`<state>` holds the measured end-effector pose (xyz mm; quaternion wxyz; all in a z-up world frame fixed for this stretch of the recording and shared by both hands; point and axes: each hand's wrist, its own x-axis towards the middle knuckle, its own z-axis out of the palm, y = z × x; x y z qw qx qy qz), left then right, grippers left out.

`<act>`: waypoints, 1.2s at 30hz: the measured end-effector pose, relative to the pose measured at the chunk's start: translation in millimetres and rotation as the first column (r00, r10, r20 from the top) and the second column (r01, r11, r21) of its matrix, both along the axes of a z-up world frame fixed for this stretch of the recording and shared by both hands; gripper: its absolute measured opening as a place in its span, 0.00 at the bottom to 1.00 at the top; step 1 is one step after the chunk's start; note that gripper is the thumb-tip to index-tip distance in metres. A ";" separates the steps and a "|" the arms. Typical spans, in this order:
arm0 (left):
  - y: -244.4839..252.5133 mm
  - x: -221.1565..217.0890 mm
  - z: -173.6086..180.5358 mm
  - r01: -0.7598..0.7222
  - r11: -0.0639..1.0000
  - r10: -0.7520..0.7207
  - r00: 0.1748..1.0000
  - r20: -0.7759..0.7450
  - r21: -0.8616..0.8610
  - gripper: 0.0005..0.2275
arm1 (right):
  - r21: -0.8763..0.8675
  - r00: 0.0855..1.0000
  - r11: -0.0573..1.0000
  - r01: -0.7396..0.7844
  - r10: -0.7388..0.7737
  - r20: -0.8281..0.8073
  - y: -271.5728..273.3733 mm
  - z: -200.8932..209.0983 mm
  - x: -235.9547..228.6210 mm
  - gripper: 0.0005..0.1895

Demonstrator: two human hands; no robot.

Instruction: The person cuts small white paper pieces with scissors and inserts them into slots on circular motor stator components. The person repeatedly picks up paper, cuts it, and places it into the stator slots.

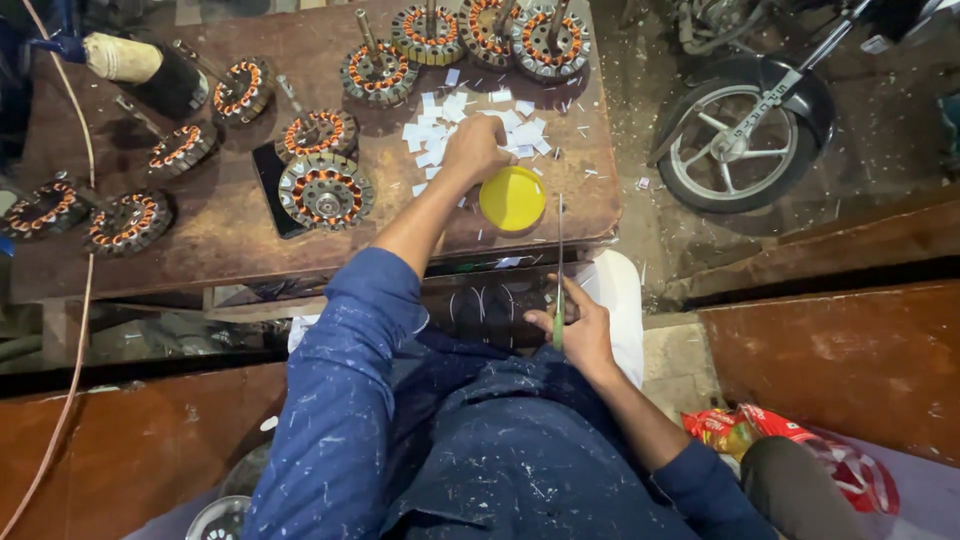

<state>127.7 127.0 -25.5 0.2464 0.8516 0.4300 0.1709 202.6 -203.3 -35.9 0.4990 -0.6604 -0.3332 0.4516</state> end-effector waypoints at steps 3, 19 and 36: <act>0.1 -4.1 -2.7 0.022 1.000 -0.022 0.999 0.033 0.015 0.12 | 0.022 1.000 1.000 0.001 -0.001 -0.006 -2.8 -0.7 -0.2 0.39; -64.5 -66.9 18.1 0.293 0.642 0.393 0.668 0.632 -0.709 0.12 | -0.004 0.990 0.997 -0.077 0.077 0.115 3.6 -10.5 -12.2 0.38; -139.3 -162.4 28.0 0.254 0.689 0.439 0.600 0.669 -0.679 0.13 | 0.249 0.855 0.851 -0.463 0.355 0.377 66.1 51.2 -60.3 0.46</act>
